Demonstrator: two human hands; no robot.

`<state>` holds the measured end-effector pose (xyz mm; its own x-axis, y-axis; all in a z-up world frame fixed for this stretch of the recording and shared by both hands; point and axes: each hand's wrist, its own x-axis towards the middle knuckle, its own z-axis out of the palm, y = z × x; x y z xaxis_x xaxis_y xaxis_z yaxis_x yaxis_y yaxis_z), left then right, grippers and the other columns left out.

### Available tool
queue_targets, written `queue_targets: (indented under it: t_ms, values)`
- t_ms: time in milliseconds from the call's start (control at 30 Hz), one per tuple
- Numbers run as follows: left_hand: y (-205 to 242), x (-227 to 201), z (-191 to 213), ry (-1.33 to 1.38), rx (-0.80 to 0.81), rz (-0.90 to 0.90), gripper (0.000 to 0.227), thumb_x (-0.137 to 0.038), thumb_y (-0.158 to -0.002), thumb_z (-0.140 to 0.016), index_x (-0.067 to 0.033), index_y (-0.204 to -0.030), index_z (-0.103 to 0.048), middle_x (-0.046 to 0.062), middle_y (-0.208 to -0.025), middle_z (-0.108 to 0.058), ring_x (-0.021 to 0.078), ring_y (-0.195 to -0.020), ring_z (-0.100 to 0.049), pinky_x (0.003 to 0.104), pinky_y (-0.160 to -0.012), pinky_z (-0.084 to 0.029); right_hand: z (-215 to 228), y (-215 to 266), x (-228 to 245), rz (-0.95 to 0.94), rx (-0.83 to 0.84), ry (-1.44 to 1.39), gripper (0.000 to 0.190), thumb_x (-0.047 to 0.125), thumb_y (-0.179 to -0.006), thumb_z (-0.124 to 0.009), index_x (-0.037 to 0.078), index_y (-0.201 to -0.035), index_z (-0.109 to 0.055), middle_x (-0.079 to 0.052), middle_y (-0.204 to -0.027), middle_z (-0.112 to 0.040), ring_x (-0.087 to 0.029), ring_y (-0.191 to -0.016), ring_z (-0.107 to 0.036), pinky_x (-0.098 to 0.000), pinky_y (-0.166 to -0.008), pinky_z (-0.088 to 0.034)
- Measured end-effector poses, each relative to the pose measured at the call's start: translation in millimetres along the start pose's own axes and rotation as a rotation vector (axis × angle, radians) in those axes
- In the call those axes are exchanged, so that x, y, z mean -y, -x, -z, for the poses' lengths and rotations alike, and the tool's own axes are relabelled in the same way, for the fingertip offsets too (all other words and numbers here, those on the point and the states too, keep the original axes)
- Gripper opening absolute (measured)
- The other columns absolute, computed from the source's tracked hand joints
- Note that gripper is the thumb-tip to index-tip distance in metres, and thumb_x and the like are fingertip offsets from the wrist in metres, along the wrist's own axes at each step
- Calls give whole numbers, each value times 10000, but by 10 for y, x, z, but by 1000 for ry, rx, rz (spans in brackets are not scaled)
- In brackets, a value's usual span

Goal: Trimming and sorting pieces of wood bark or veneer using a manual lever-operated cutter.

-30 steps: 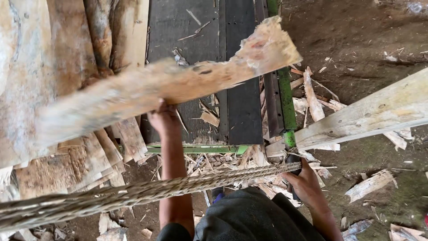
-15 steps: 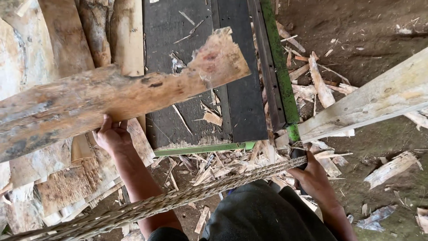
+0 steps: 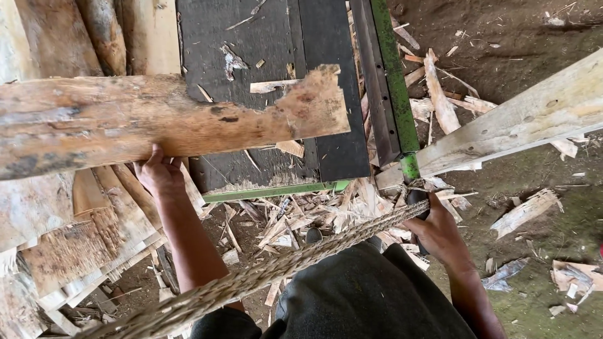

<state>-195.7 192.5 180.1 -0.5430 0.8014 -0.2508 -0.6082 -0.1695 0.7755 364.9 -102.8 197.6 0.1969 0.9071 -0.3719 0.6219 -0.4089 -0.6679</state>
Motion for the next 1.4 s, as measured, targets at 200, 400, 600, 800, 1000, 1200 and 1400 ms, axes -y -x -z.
queue_targets:
  t_ms: [200, 400, 600, 800, 1000, 1200, 1400]
  values:
    - [456, 258, -355, -81, -121, 40, 542, 20, -976, -627, -112, -1477, -468, 220, -1266, -665, 335, -945, -782, 449, -719, -675, 3, 37, 156, 95, -30, 140, 851, 145, -782, -788, 17, -1475, -312, -205, -1077, -613, -154, -598, -629, -290, -416, -612]
    - [41, 793, -342, -76, -16, 63, 597, 100, -942, -567, -72, -1489, -405, 260, -1335, -587, 404, -1045, -750, 480, -736, -673, -61, -38, 455, -331, 73, 50, 876, 184, -911, -718, 158, -1614, -195, -174, -1071, -625, -174, -557, -553, -282, -400, -495]
    - [-365, 921, -265, -94, -58, 99, 585, 138, -934, -566, -7, -1486, -438, 292, -1385, -582, 447, -1116, -740, 495, -765, -680, 11, 35, 143, -5, 17, -22, 590, 197, -929, -678, 58, -1439, -418, -123, -868, -601, -145, -503, -479, -272, -351, -443]
    - [-371, 1017, -316, -81, 28, 138, 647, 102, -943, -494, -137, -1508, -287, 245, -1373, -561, 418, -1104, -717, 510, -753, -671, 915, 338, 864, 126, -29, 208, 386, 159, -955, -607, 143, -1331, -523, -162, -996, -614, -129, -493, -568, -267, -340, -488]
    - [-470, 1149, -282, -99, 47, 119, 570, 68, -956, -504, -85, -1489, -369, 233, -1364, -599, 409, -1084, -746, 500, -727, -668, -542, -125, -421, 107, -284, -138, 639, 143, -862, -779, 28, -1439, -529, -224, -1163, -689, -167, -894, -627, -314, -644, -553]
    - [-658, 1282, -75, -97, 33, 145, 631, 73, -950, -550, -130, -1504, -326, 213, -1310, -592, 372, -1018, -713, 537, -726, -686, -1199, -613, -849, -376, -65, -120, 880, 50, -830, -688, 35, -1597, -257, -175, -802, -691, -236, -539, -571, -377, -438, -483]
    - [-601, 951, -86, -98, 36, 169, 495, 42, -959, -600, -52, -1420, -447, 236, -1204, -676, 355, -934, -762, 487, -713, -675, -242, -58, 306, -272, -47, -239, 606, 108, -872, -717, 53, -1428, -483, -144, -854, -678, -149, -518, -562, -302, -410, -525]
